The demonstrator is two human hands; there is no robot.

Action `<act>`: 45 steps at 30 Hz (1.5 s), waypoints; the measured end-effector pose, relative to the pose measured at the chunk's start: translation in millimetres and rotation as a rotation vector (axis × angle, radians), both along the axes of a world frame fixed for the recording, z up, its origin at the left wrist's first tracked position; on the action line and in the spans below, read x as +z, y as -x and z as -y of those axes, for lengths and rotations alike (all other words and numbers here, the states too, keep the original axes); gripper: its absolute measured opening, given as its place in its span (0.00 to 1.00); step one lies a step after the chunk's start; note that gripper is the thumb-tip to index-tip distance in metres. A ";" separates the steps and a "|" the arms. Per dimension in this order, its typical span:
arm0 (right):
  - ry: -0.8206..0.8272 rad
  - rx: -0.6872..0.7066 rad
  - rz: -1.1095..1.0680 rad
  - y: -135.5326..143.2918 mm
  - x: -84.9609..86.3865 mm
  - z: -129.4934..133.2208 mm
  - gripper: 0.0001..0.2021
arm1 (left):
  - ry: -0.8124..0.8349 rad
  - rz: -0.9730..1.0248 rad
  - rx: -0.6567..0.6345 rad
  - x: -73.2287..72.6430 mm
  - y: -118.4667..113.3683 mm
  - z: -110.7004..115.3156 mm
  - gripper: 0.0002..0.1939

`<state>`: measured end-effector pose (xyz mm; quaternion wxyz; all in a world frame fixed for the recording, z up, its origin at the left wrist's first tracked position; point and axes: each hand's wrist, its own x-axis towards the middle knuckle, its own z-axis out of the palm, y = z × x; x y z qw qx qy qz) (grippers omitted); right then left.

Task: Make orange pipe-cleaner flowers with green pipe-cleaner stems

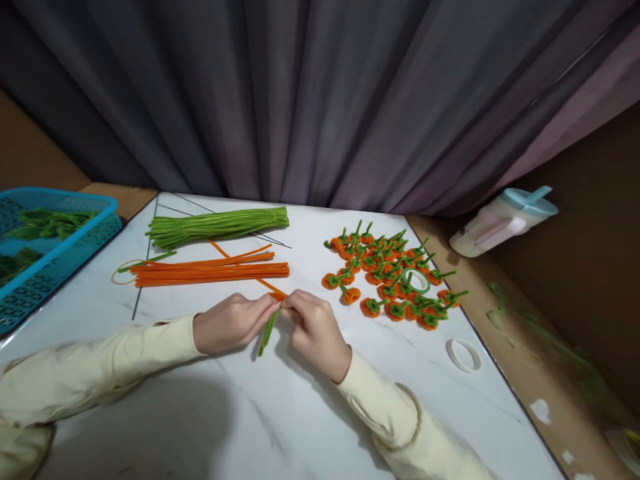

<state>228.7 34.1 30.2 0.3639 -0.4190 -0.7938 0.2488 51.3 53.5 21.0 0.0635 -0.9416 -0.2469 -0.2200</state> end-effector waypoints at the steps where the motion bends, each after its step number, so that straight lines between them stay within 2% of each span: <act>1: 0.108 -0.001 -0.007 -0.9 4.1 -1.5 0.09 | -0.032 0.000 -0.044 0.2 0.7 -0.5 0.12; 5: 0.586 0.048 -0.081 -4.1 15.7 -7.9 0.07 | -0.040 0.003 -0.171 -0.9 2.8 -0.1 0.12; 7: 0.708 0.072 -0.113 -5.0 18.1 -9.6 0.07 | 0.023 -0.016 -0.193 -1.5 3.8 -0.3 0.12; 9: 0.678 0.072 -0.102 -5.4 18.9 -9.8 0.07 | 0.143 -0.025 -0.151 -1.3 4.8 -2.1 0.13; 12: 0.487 0.031 -0.063 -5.1 18.0 -8.5 0.06 | 0.368 0.035 -0.069 -0.6 6.2 -7.4 0.13; 15: 0.354 -0.030 -0.076 -3.2 15.0 -6.9 0.07 | 0.471 0.100 -0.093 -1.6 6.8 -12.1 0.12; 17: 0.396 -0.045 -0.122 -1.5 12.7 -6.6 0.07 | 0.455 0.117 -0.115 -3.6 6.7 -12.8 0.12; 23: 0.729 -0.025 -0.247 0.5 9.8 -7.3 0.07 | 0.263 0.068 -0.134 -9.9 6.6 -7.8 0.12; 26: 0.811 0.020 -0.280 -0.9 10.3 -7.6 0.07 | 0.222 0.036 -0.198 -12.5 7.9 -6.6 0.12; 28: 0.826 0.060 -0.296 -1.5 10.4 -8.5 0.07 | 0.251 0.042 -0.213 -13.8 8.3 -7.2 0.12; 31: 0.679 0.022 -0.274 -0.6 6.1 -10.0 0.08 | 0.396 0.166 -0.122 -14.0 7.2 -9.6 0.12; 35: 0.372 -0.169 -0.230 2.3 -11.2 -9.5 0.08 | 0.775 0.522 0.162 -13.3 4.4 -12.1 0.15; 37: 0.296 -0.204 -0.207 3.3 -20.3 -7.8 0.08 | 0.910 0.565 0.197 -14.6 3.8 -12.4 0.17; 40: 0.172 -0.182 -0.168 4.5 -27.2 -4.4 0.08 | 0.902 0.476 0.165 -19.1 3.3 -12.0 0.16; 45: 0.049 -0.098 -0.147 7.4 -26.5 -1.2 0.07 | 0.680 0.287 0.173 -25.8 2.3 -9.5 0.13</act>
